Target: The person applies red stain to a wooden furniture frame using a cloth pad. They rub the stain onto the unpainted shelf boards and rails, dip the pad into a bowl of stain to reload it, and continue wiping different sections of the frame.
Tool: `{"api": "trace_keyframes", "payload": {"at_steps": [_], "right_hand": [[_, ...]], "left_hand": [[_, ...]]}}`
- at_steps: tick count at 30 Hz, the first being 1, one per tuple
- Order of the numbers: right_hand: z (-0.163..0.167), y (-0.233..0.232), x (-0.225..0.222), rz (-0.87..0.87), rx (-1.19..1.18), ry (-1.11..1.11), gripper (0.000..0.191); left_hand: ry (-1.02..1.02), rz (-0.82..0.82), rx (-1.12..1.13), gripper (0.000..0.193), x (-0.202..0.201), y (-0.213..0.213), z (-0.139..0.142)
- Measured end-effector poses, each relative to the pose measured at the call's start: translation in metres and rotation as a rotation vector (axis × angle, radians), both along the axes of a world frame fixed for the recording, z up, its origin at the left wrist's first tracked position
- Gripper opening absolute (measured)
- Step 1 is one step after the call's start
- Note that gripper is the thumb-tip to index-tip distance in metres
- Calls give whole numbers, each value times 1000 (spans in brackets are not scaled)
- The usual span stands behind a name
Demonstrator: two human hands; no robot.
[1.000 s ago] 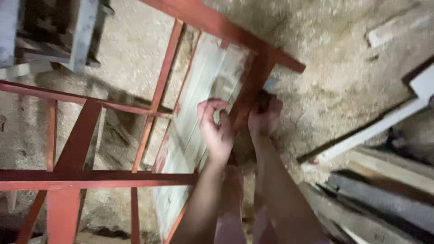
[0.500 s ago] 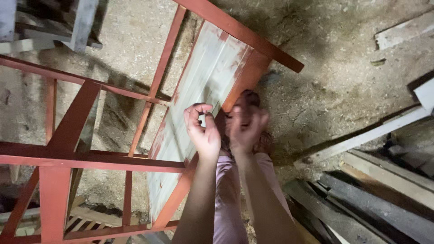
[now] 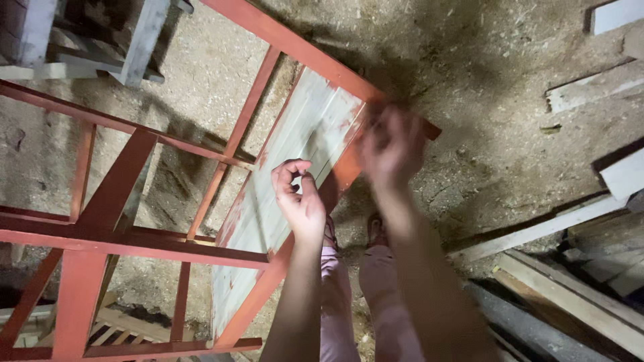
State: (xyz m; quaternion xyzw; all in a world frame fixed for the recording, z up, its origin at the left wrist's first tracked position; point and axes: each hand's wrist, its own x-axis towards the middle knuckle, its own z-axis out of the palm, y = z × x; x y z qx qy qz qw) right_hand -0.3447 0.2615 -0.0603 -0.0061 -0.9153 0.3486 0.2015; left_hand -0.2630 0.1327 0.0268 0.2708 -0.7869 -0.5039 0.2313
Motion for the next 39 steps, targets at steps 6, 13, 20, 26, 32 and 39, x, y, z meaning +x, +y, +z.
{"api": "trace_keyframes", "payload": {"at_steps": [6, 13, 20, 26, 32, 39], "right_hand": [[36, 49, -88, -155, 123, 144, 36], [38, 31, -59, 242, 96, 145, 13], [-8, 83, -27, 245, 217, 175, 50], [-22, 170, 21, -97, 198, -518, 30], [8, 159, 24, -65, -41, -100, 31], [47, 77, -29, 337, 120, 60, 33]], "left_hand": [[-53, 24, 5, 22, -21, 16, 18], [16, -19, 85, 31, -22, 27, 29], [16, -41, 193, 24, -17, 52, 29], [5, -59, 218, 26, -20, 58, 32], [-1, -25, 239, 29, -16, 58, 27], [-67, -46, 236, 32, -18, 78, 20]]}}
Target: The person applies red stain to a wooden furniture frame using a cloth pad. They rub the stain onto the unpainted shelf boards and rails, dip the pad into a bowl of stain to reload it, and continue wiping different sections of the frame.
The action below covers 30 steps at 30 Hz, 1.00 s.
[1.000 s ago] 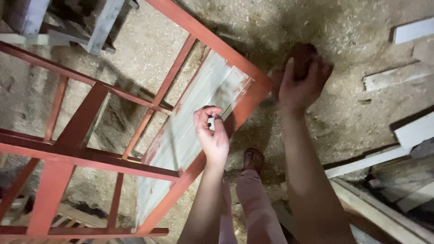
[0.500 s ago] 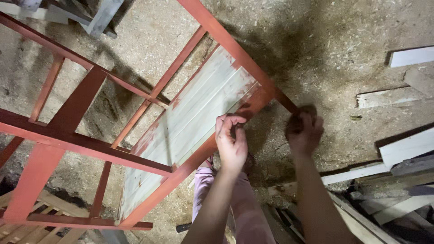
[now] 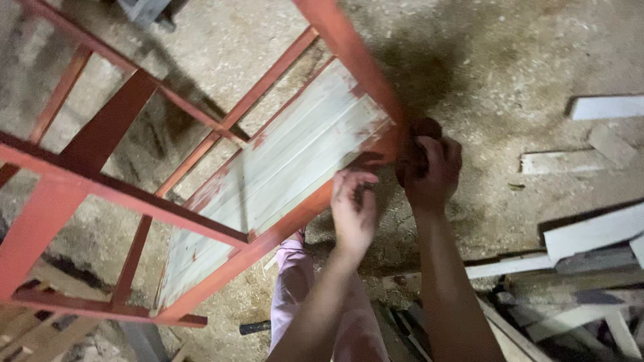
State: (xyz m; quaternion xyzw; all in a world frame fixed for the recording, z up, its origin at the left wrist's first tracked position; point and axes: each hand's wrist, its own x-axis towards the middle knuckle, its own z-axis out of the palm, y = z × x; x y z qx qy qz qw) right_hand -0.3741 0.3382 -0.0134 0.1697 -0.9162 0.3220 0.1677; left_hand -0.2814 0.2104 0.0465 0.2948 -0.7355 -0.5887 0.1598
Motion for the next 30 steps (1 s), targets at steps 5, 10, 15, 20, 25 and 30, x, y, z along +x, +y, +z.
{"api": "trace_keyframes", "payload": {"at_steps": [5, 10, 15, 20, 25, 30], "right_hand": [[-21, 1, 5, -66, 50, -48, 38], [-33, 48, 27, -383, 232, -619, 47], [-37, 50, 65, -351, 93, -665, 21], [-30, 0, 113, -321, -313, -610, 18], [-4, -69, 161, -152, -686, -671, 16], [49, -134, 205, -19, -837, -788, 25]], "left_hand": [[26, -66, -100, 26, 20, -8, 12], [110, -5, -110, 23, 38, -27, 29], [136, 118, -24, 27, 64, -54, 32], [31, 152, -49, 28, 100, -92, 27], [-45, 147, 58, 27, 155, -123, 16], [-104, 185, 0, 28, 215, -126, 10]]}}
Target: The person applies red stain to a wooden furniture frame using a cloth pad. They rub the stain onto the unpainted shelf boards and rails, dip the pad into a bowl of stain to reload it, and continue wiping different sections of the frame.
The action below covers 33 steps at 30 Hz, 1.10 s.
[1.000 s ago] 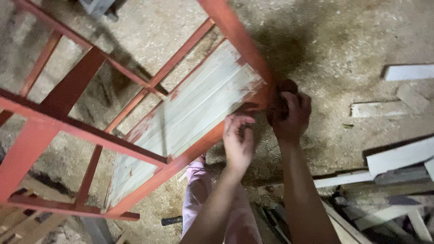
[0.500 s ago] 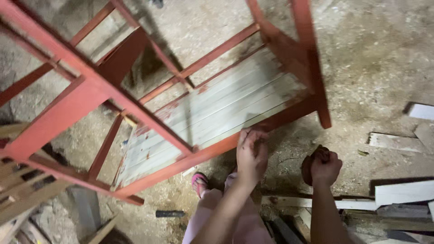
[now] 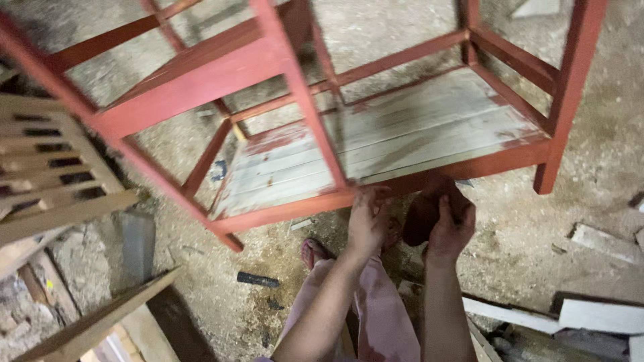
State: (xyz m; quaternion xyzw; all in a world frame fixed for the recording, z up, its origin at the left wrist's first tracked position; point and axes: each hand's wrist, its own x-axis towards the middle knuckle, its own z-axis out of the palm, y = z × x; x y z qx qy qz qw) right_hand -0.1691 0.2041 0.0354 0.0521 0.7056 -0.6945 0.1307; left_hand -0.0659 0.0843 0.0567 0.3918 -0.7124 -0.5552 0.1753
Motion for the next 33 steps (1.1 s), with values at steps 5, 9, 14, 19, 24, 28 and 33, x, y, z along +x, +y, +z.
{"api": "trace_keyframes", "payload": {"at_steps": [5, 9, 14, 19, 24, 28, 33], "right_hand": [[60, -56, 47, 142, -229, -83, 30], [117, -93, 90, 255, -316, -153, 37], [199, -124, 152, 282, -319, -442, 50], [273, -138, 210, 459, -268, -464, 56], [321, -137, 258, 560, -1, -616, 60], [338, -148, 288, 669, -35, -622, 65], [352, -179, 309, 892, -170, -466, 54]], "left_hand": [[24, 125, 165, 37, 48, -15, 31], [-32, 227, 183, 36, 88, -53, 82], [290, 324, 521, 39, 148, -83, 139], [415, 393, 320, 40, 194, -73, 169], [271, 542, 887, 56, 250, -73, 193], [463, 581, 1190, 69, 297, -83, 215], [582, 593, 1251, 84, 326, -103, 253]]}}
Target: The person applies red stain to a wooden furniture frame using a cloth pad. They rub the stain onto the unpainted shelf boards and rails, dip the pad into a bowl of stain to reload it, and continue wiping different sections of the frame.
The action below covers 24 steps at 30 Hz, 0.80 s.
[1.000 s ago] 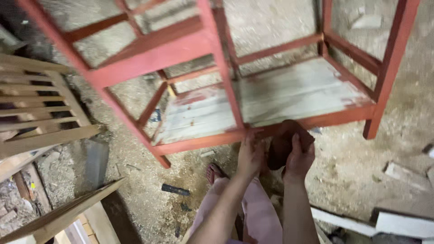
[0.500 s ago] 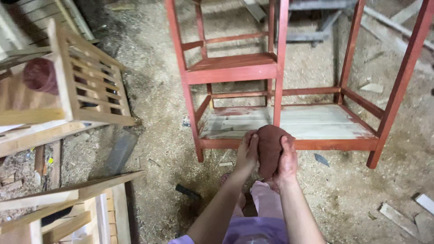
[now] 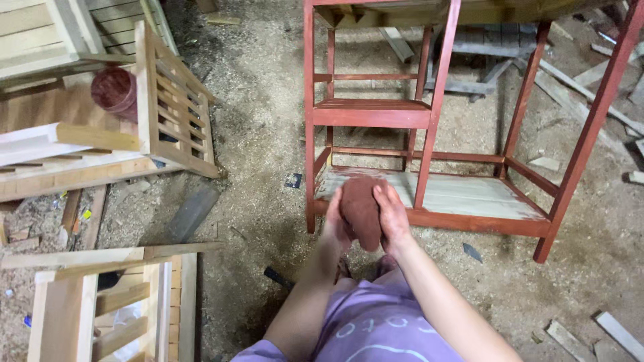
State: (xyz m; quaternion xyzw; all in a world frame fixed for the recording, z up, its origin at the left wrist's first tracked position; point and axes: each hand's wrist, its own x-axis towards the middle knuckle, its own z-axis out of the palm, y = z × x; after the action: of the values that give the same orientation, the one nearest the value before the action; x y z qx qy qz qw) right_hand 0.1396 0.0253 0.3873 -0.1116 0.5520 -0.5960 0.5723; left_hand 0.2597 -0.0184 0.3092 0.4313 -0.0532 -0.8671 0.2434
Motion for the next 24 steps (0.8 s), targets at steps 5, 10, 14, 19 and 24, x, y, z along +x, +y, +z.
{"api": "trace_keyframes", "payload": {"at_steps": [5, 10, 14, 19, 24], "right_hand": [[21, -28, 1, 80, -114, 64, 41], [33, -38, -10, 152, -222, 165, 33], [39, -38, -31, 167, -320, 266, 28], [53, -31, -65, 103, -335, 192, 23], [72, -16, -89, 27, -316, 47, 26]], "left_hand": [[207, 112, -159, 82, -3, -17, 24], [384, 208, -164, 74, -20, -24, 33], [398, 165, -176, 73, -36, -32, 51], [302, 190, -262, 71, -70, -34, 78], [150, 190, -293, 68, -95, -29, 91]]}}
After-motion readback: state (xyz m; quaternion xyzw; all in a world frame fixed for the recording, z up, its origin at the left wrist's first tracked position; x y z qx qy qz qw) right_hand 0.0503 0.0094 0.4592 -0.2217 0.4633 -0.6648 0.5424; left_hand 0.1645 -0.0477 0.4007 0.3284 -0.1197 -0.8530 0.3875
